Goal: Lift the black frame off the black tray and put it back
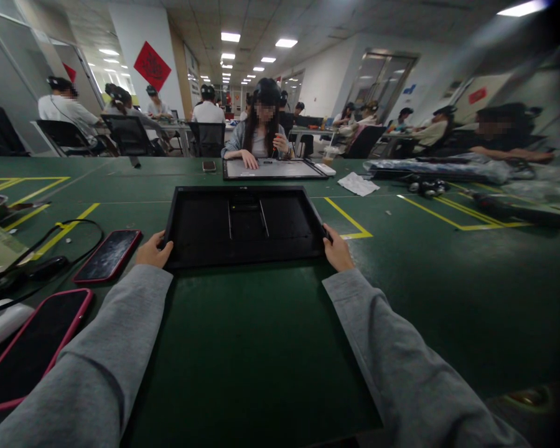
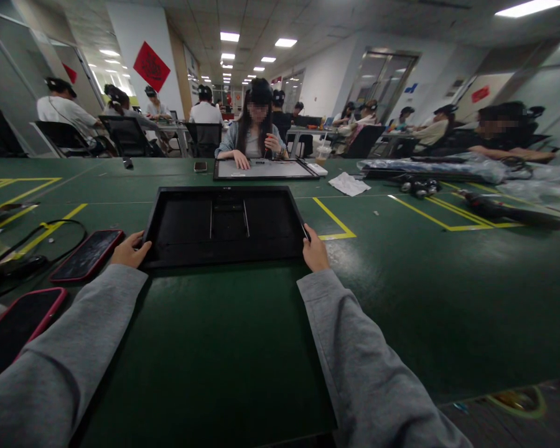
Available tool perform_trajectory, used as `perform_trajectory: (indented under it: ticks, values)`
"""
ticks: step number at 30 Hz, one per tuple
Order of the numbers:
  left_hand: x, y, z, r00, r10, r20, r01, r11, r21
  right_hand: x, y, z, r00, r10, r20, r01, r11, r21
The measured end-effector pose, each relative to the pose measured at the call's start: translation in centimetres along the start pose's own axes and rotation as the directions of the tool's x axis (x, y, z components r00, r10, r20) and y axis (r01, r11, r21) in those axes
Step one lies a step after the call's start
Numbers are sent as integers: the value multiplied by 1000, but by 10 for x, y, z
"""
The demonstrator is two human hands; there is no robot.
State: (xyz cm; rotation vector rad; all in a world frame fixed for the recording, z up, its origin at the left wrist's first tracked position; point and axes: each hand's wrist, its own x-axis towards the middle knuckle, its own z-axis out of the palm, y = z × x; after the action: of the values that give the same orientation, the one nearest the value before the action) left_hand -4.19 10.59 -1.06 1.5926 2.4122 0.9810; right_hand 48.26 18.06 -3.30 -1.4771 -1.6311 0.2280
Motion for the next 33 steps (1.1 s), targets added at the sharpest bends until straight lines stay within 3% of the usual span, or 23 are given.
perform_trajectory:
  ticks: [8,33]
  values:
    - [4,-8,7,1000,-4,5,4,999,-36,0,-1,1,998,47,33,-46,999,-25]
    - [3,-8,6,1000,-17,18,18,1000,-17,-3,0,4,999,12,30,-12,1000,-8]
